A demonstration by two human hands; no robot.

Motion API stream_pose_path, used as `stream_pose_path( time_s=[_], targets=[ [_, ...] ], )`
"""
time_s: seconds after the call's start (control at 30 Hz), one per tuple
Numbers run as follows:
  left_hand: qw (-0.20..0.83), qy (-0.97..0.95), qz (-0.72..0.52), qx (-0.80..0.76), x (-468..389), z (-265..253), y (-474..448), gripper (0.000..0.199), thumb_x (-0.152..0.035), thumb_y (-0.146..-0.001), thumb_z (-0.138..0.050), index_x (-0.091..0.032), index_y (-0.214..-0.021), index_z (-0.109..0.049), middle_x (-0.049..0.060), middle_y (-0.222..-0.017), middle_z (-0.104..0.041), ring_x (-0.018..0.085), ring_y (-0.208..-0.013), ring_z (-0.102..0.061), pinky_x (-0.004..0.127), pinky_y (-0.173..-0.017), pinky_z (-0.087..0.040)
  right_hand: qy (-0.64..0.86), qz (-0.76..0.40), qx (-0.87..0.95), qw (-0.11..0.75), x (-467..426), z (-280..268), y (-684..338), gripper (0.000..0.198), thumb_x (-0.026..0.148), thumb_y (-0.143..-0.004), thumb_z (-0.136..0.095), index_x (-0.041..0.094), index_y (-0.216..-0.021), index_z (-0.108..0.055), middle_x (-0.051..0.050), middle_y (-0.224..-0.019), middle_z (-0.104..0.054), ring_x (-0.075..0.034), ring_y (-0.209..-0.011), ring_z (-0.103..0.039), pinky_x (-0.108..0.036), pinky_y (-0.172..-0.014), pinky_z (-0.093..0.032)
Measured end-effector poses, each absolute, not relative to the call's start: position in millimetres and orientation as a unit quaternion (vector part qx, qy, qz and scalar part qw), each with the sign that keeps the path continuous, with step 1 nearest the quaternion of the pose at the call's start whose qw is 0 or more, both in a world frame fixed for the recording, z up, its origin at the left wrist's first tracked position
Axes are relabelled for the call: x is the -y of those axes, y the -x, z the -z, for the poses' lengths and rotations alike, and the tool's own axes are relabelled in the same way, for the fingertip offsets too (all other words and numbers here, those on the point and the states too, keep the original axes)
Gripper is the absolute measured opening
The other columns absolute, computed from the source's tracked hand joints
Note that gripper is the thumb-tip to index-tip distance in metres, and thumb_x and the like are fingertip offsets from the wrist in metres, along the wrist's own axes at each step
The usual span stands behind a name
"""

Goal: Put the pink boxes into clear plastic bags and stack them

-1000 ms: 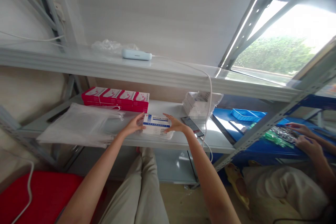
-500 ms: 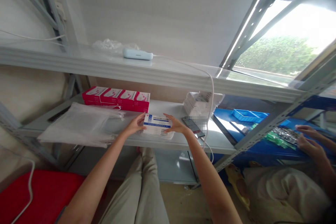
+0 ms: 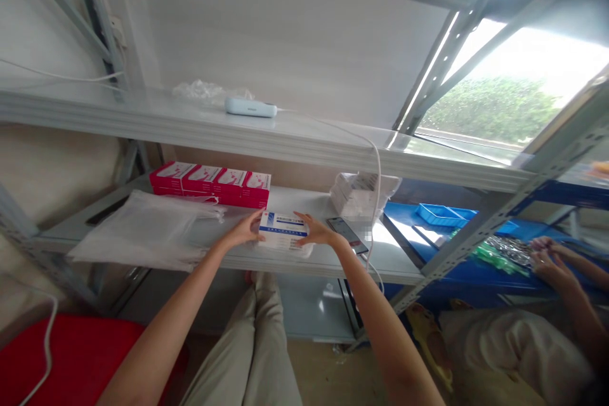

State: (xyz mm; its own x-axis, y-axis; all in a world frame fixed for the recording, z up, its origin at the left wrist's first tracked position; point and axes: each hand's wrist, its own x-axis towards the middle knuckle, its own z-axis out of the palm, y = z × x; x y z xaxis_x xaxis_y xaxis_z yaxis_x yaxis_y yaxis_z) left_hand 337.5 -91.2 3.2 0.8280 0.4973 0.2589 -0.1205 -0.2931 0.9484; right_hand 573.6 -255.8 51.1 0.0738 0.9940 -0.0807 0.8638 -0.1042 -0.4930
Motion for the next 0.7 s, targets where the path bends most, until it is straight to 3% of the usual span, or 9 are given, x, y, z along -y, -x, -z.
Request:
stream_pose_path(
  time_s=[0.17, 0.33, 0.47, 0.7],
  targets=[
    [0.383, -0.887, -0.22, -0.131, 102.4, -38.1, -341.8, 0.095, -0.018, -0.053, -0.082, -0.022, -0.139, -0.041, 0.014, -0.149, -0.034, 0.029, -0.137, -0.03, 0.043, -0.113, -0.022, 0.747, -0.191, 0.636, 0.044, 244.6, -73.6, -562.3, 0.126, 0.048, -0.049, -0.083, 0.027, -0.15, -0.01, -0.016, -0.153, -0.02, -0.039, -0.14, -0.017, -0.057, -0.112, -0.01],
    [0.262, -0.95, -0.097, -0.139, 105.3, -58.1, -353.0, 0.101, -0.017, -0.053, -0.082, -0.021, -0.142, -0.034, 0.016, -0.15, -0.03, 0.032, -0.139, -0.024, 0.043, -0.112, -0.019, 0.735, -0.174, 0.655, -0.013, 231.0, -82.0, -547.1, 0.127, 0.041, -0.049, -0.084, 0.024, -0.15, -0.009, -0.018, -0.151, -0.027, -0.038, -0.138, -0.023, -0.054, -0.111, -0.015],
    [0.199, -0.967, -0.051, -0.152, 102.8, -62.0, -358.1, 0.098, -0.014, -0.055, -0.079, -0.021, -0.142, -0.033, 0.015, -0.147, -0.035, 0.031, -0.135, -0.032, 0.04, -0.11, -0.024, 0.722, -0.153, 0.675, 0.005, 231.9, -81.6, -544.2, 0.119, 0.035, -0.052, -0.083, 0.026, -0.149, -0.016, -0.016, -0.147, -0.035, -0.035, -0.133, -0.035, -0.046, -0.109, -0.026],
    [0.175, -0.974, -0.036, -0.137, 108.6, -76.5, -351.7, 0.103, -0.025, -0.054, -0.081, -0.023, -0.144, -0.03, 0.014, -0.146, -0.037, 0.03, -0.132, -0.036, 0.039, -0.108, -0.03, 0.709, -0.169, 0.681, 0.063, 249.6, -92.8, -539.6, 0.117, 0.037, -0.052, -0.083, 0.023, -0.149, -0.019, -0.015, -0.147, -0.036, -0.035, -0.13, -0.039, -0.045, -0.107, -0.031]
  ],
)
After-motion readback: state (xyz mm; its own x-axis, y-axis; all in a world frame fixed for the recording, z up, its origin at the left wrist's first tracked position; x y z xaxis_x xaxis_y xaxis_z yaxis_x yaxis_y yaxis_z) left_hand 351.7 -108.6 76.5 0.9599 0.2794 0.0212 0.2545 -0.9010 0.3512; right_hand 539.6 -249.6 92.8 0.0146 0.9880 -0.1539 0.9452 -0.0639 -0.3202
